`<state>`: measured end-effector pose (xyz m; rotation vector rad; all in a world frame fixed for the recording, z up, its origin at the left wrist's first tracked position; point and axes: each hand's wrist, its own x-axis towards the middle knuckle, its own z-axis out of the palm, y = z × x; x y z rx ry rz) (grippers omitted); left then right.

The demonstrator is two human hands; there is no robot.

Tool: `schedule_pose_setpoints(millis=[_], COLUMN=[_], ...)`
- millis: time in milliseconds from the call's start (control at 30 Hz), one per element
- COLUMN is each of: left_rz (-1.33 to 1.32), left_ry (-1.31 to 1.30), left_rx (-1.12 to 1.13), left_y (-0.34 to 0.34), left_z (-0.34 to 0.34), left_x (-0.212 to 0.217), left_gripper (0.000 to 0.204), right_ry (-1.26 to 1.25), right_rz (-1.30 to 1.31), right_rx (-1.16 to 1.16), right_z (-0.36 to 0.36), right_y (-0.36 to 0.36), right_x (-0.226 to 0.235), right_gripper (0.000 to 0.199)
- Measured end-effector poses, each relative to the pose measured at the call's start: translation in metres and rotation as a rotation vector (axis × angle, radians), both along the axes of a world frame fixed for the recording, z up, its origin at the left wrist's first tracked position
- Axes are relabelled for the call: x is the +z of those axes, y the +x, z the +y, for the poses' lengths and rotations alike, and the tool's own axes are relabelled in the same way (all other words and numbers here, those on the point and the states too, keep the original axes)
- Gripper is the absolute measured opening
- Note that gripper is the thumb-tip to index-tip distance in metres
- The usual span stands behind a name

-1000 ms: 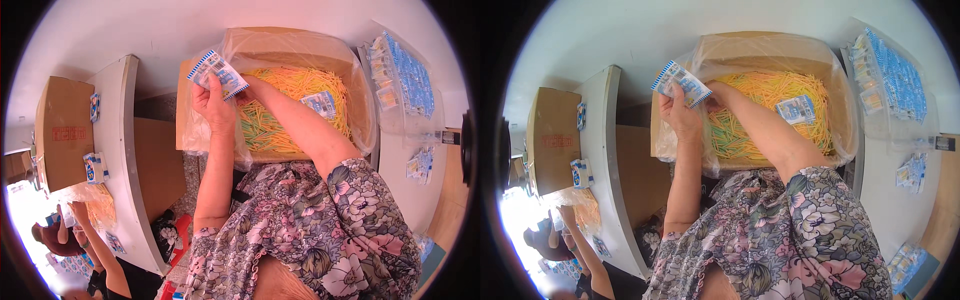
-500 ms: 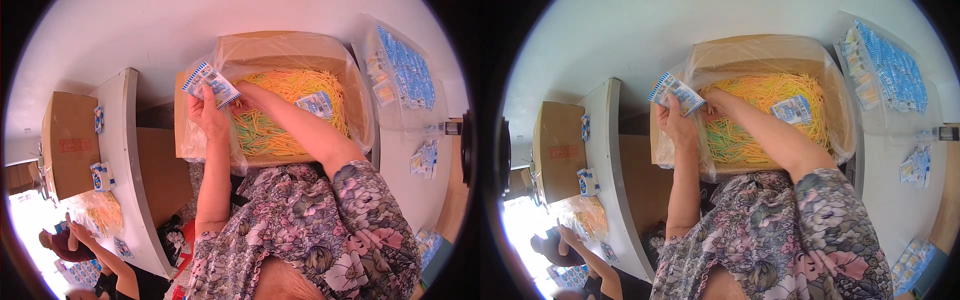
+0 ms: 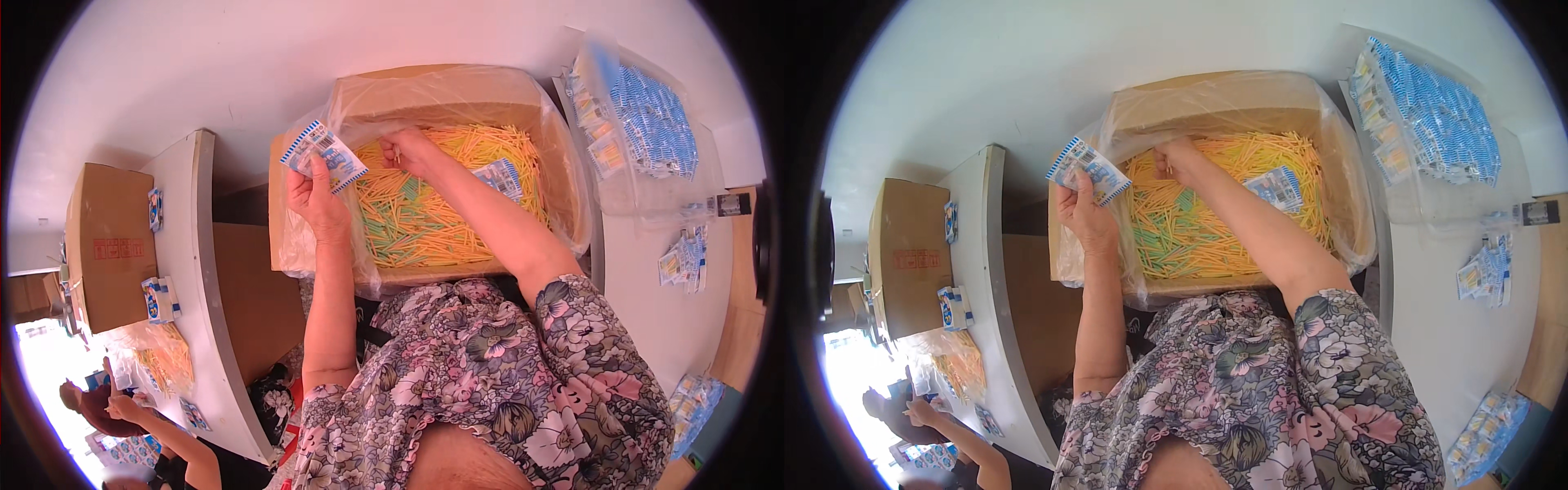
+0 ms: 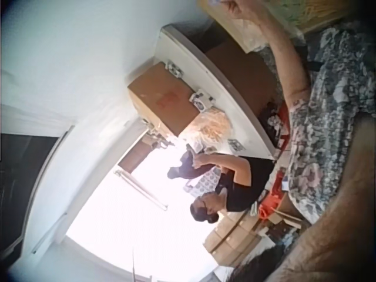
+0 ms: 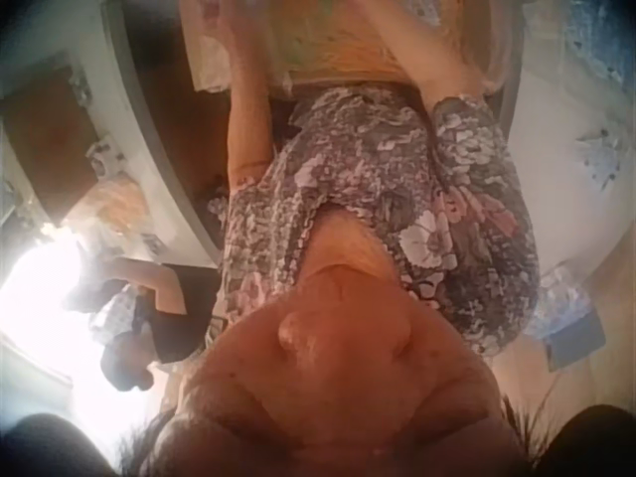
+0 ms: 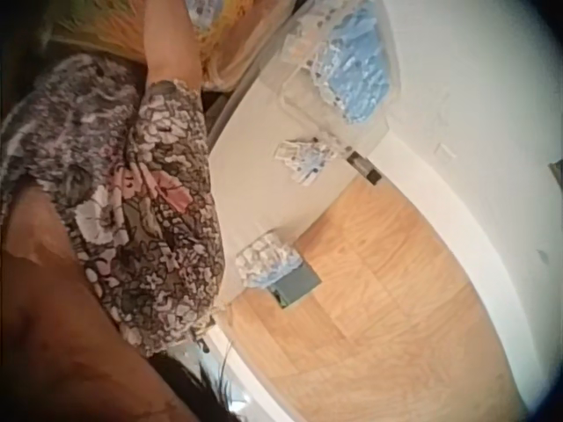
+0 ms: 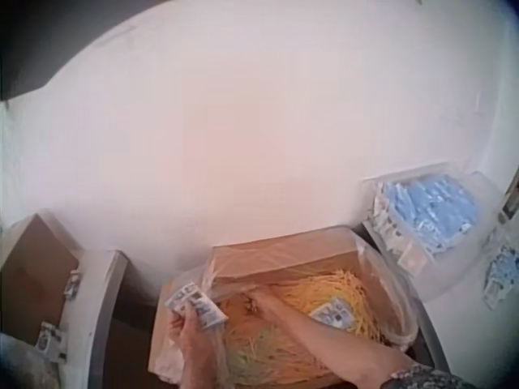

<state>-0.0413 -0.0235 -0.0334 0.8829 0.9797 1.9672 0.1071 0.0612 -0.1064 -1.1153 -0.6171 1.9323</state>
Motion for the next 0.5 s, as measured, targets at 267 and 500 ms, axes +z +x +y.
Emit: schedule_pose_setpoints(millis=[267, 500], left_rz=[0.224, 0.361], left_ry=[-0.311, -0.292], left_rx=[-0.527, -0.705], left_y=[0.033, 0.088], left_z=[-0.026, -0.026], left_x=[0.032, 0.008], left_gripper=[0.015, 0.01], right_ry=[0.325, 0.606], right_rz=[-0.004, -0.124], right_rx=[-0.054, -0.308], right_z=[-0.064, -0.099], right_y=[0.076, 0.121], right_x=[0.08, 0.126], right_gripper=[0.023, 0.024])
